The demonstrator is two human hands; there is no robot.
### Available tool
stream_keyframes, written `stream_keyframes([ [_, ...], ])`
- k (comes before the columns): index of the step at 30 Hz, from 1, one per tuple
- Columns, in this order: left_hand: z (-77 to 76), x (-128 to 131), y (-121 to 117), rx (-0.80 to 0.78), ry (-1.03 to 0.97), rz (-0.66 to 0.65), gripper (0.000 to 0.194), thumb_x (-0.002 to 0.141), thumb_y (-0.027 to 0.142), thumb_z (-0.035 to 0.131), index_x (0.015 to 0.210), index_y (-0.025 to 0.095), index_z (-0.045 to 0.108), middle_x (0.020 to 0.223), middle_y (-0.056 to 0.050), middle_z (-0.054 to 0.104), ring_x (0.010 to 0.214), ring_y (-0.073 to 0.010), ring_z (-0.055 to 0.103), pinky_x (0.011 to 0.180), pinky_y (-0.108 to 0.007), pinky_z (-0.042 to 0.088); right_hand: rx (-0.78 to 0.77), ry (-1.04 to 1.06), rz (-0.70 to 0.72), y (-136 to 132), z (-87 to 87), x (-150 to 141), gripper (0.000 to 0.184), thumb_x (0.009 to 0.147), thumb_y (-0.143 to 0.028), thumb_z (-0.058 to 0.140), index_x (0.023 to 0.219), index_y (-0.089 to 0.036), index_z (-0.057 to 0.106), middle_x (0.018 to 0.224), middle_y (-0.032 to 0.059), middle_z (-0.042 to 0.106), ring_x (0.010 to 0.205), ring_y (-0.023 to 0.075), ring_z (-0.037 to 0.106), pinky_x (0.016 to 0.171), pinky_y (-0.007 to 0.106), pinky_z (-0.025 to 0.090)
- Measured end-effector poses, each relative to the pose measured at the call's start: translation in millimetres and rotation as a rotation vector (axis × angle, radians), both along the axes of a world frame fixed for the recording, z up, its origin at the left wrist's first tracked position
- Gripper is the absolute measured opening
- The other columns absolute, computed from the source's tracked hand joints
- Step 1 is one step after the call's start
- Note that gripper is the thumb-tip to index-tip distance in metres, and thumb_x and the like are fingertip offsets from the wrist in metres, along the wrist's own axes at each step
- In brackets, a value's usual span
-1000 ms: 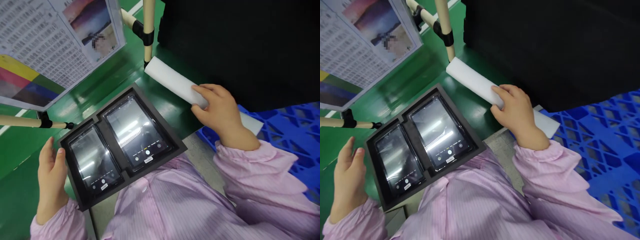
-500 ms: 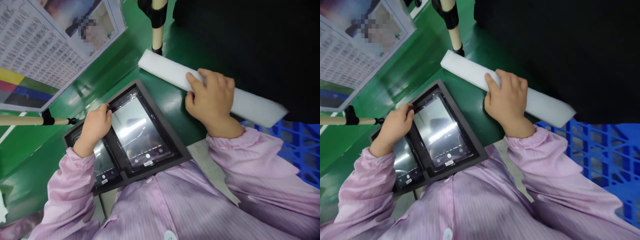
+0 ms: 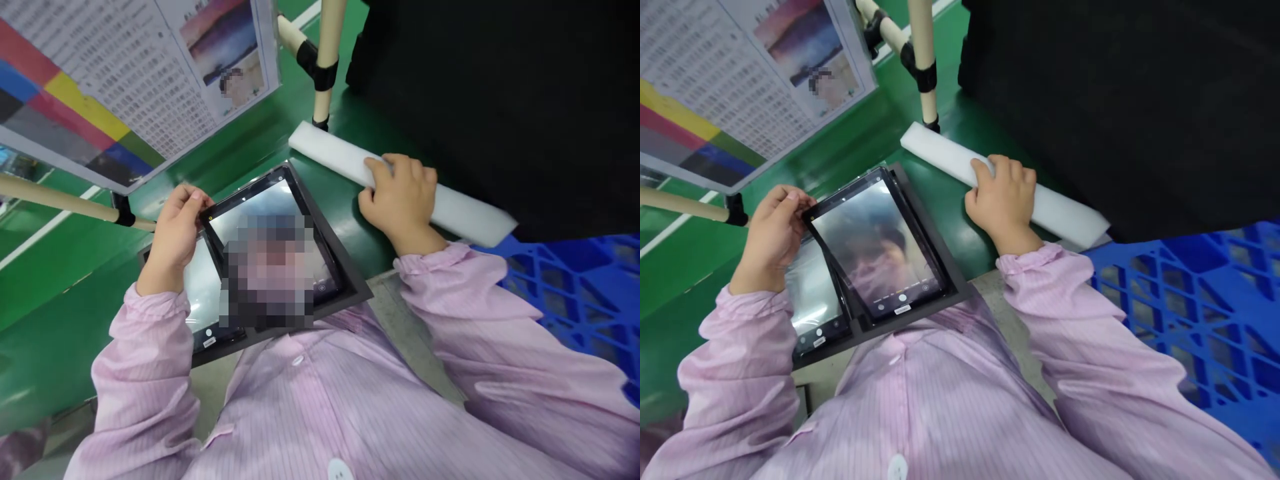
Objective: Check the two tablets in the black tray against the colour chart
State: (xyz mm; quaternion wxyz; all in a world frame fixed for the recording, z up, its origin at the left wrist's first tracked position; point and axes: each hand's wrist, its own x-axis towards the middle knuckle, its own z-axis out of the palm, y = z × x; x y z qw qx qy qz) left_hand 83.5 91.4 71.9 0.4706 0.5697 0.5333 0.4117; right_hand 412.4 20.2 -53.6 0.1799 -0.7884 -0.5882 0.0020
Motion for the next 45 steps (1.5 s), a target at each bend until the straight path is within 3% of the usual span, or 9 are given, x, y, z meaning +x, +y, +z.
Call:
stream_keyframes([
  [6,-4.6,1.5,-10.0,-0.090,-0.184,0.128,0.016,0.089,0.021,0.061,0.076,0.021,0.053,0.076,-0.002,0.060,0.068,-0.0156,0.060,0.063,-0.027,0.049,0.020,-0.045,0.028,-0.5,-1.8,-0.3,0.054,0.091,-0.028,0.044,0.143,-0.016,0.052,0.143,0.0197,0.049,0.120,0.0394,0.048,0.095,0.054,0.036],
  [13,-8.1,0.8,-18.8,-0.043,-0.278,0.106,0.009,0.087,0.018,0.059,0.079,0.020,0.057,0.081,-0.003,0.063,0.074,-0.0152,0.062,0.067,-0.025,0.049,0.034,-0.062,0.036,0.7,-4.7,0.5,0.053,0.094,-0.028,0.039,0.143,-0.015,0.052,0.144,0.0197,0.049,0.122,0.0386,0.048,0.097,0.052,0.035],
  [21,-6.0,0.5,-21.2,-0.031,-0.277,0.079,0.006,0.085,0.018,0.059,0.080,0.020,0.057,0.083,-0.004,0.064,0.073,-0.0146,0.062,0.064,-0.024,0.049,0.070,-0.058,0.042,0.4,-8.6,1.2,0.053,0.093,-0.027,0.040,0.143,-0.015,0.053,0.144,0.0188,0.049,0.123,0.0374,0.048,0.098,0.052,0.035],
  [30,-26.3,5.4,-9.2,-0.082,-0.174,0.142,0.005,0.081,0.016,0.059,0.079,0.020,0.059,0.083,-0.001,0.063,0.063,-0.0106,0.055,0.061,-0.022,0.046,0.086,-0.052,0.036,-0.1,-9.3,1.7,0.053,0.092,-0.025,0.044,0.142,-0.016,0.054,0.143,0.0185,0.051,0.122,0.0374,0.050,0.099,0.053,0.037],
  [36,-29.5,1.7,-9.0,-0.099,-0.158,0.134,0.005,0.082,0.017,0.059,0.078,0.020,0.060,0.083,-0.002,0.064,0.065,-0.0110,0.056,0.064,-0.022,0.047,0.083,-0.052,0.037,0.3,-7.6,0.9,0.054,0.089,-0.023,0.047,0.142,-0.015,0.054,0.145,0.0184,0.050,0.124,0.0372,0.050,0.101,0.054,0.038],
  [39,-27.1,1.5,-10.7,-0.097,-0.162,0.137,0.006,0.082,0.017,0.058,0.078,0.020,0.060,0.083,-0.002,0.064,0.065,-0.0110,0.055,0.064,-0.022,0.047,0.103,-0.004,0.047,-17.1,-3.7,-3.6,0.052,0.088,-0.024,0.049,0.139,-0.020,0.058,0.144,0.0168,0.051,0.125,0.0372,0.050,0.102,0.054,0.039],
  [42,-24.0,0.5,-12.6,-0.094,-0.181,0.126,0.005,0.083,0.018,0.059,0.078,0.020,0.058,0.086,-0.003,0.066,0.066,-0.0112,0.055,0.064,-0.022,0.046,0.146,0.067,0.019,-56.3,0.6,-3.7,0.053,0.087,-0.026,0.051,0.139,-0.025,0.059,0.139,0.0146,0.055,0.123,0.0366,0.054,0.099,0.054,0.044],
  [45,-22.2,-0.6,-13.4,-0.096,-0.210,0.106,0.007,0.084,0.019,0.060,0.078,0.020,0.056,0.085,-0.004,0.067,0.069,-0.0124,0.057,0.066,-0.024,0.048,0.343,0.119,0.064,-102.6,4.4,8.4,0.051,0.084,-0.027,0.056,0.134,-0.030,0.061,0.129,0.0117,0.060,0.112,0.0310,0.062,0.095,0.047,0.052],
])
